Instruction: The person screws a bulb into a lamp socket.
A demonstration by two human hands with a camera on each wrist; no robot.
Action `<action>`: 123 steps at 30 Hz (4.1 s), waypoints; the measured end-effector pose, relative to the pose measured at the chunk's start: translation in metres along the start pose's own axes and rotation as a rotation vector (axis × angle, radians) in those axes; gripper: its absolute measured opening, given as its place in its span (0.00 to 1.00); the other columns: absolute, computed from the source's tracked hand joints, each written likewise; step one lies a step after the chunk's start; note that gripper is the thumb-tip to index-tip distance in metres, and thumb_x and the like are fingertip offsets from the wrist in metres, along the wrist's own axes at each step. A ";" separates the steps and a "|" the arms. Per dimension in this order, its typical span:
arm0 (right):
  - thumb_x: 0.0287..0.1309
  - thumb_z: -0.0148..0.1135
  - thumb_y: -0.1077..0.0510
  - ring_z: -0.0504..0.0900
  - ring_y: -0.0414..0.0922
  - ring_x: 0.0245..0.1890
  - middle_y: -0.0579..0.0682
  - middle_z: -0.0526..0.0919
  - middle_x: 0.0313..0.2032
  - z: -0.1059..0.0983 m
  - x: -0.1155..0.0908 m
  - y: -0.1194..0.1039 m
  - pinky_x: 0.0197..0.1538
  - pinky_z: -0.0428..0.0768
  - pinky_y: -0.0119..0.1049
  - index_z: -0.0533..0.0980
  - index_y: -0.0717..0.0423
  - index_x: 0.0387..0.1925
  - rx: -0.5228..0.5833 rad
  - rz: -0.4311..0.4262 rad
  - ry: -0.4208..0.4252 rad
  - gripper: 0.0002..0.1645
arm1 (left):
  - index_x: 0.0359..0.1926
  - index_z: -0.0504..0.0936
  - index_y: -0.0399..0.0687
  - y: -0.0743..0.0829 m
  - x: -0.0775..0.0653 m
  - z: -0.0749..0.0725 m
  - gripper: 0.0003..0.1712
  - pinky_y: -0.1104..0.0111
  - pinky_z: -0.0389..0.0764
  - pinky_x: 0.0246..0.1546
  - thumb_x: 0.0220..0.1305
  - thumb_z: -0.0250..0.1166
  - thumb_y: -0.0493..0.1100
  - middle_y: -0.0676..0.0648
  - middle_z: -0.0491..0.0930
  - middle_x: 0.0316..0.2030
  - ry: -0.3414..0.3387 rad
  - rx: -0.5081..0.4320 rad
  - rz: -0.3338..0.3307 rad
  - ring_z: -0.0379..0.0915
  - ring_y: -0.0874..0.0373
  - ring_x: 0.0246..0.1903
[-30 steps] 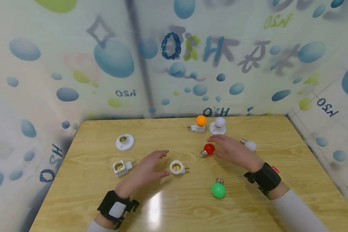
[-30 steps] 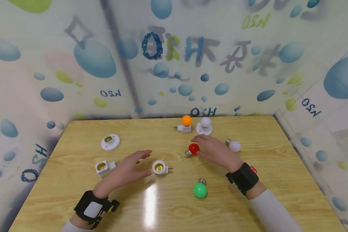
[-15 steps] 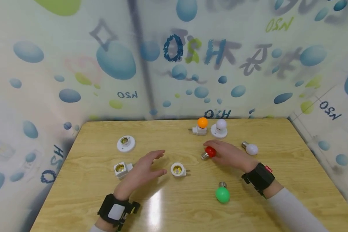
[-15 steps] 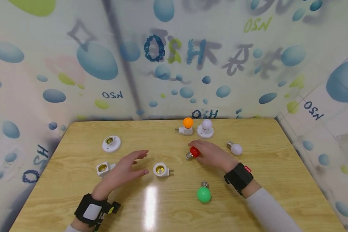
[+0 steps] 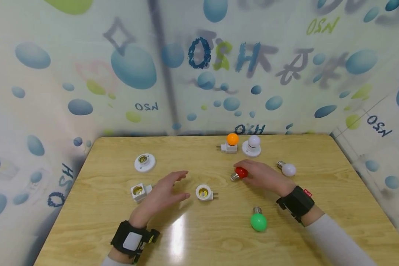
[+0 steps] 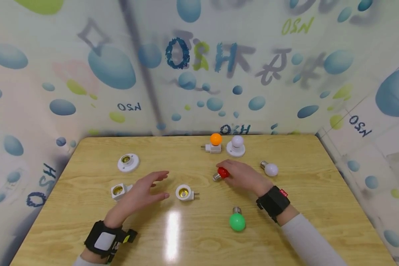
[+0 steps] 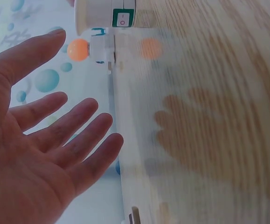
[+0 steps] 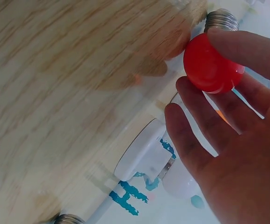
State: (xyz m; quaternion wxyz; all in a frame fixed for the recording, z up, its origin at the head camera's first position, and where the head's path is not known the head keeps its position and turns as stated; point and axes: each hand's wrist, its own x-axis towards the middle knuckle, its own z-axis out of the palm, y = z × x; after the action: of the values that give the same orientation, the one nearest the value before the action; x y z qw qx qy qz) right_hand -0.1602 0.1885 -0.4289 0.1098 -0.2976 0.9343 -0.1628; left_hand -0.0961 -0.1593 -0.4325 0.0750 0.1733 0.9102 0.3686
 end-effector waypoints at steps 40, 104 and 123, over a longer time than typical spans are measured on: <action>0.59 0.62 0.48 0.75 0.35 0.40 0.42 0.78 0.49 -0.018 -0.023 -0.052 0.43 0.78 0.30 0.70 0.51 0.60 0.033 -0.157 0.181 0.29 | 0.51 0.78 0.45 0.015 0.022 0.036 0.30 0.61 0.72 0.52 0.50 0.73 0.54 0.50 0.78 0.46 -0.127 0.128 0.092 0.72 0.57 0.48; 0.59 0.64 0.49 0.73 0.40 0.57 0.46 0.76 0.59 0.002 -0.003 -0.089 0.57 0.73 0.35 0.73 0.49 0.59 -0.043 -0.429 0.096 0.27 | 0.50 0.84 0.49 0.022 0.041 0.051 0.28 0.67 0.72 0.43 0.49 0.73 0.55 0.51 0.76 0.40 -0.134 0.287 0.248 0.69 0.59 0.38; 0.60 0.64 0.53 0.75 0.37 0.52 0.43 0.77 0.56 0.002 -0.003 -0.089 0.54 0.74 0.33 0.73 0.49 0.58 -0.007 -0.432 0.072 0.25 | 0.47 0.85 0.48 0.014 0.044 0.045 0.25 0.66 0.73 0.47 0.48 0.75 0.53 0.54 0.76 0.40 -0.220 0.086 0.246 0.72 0.60 0.41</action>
State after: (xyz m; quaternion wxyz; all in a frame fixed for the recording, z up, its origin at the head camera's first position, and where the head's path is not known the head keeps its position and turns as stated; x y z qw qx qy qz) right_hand -0.1110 0.1217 -0.3973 0.0380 -0.4854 0.8526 -0.1897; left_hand -0.1217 -0.1050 -0.4553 0.1211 0.3256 0.8834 0.3144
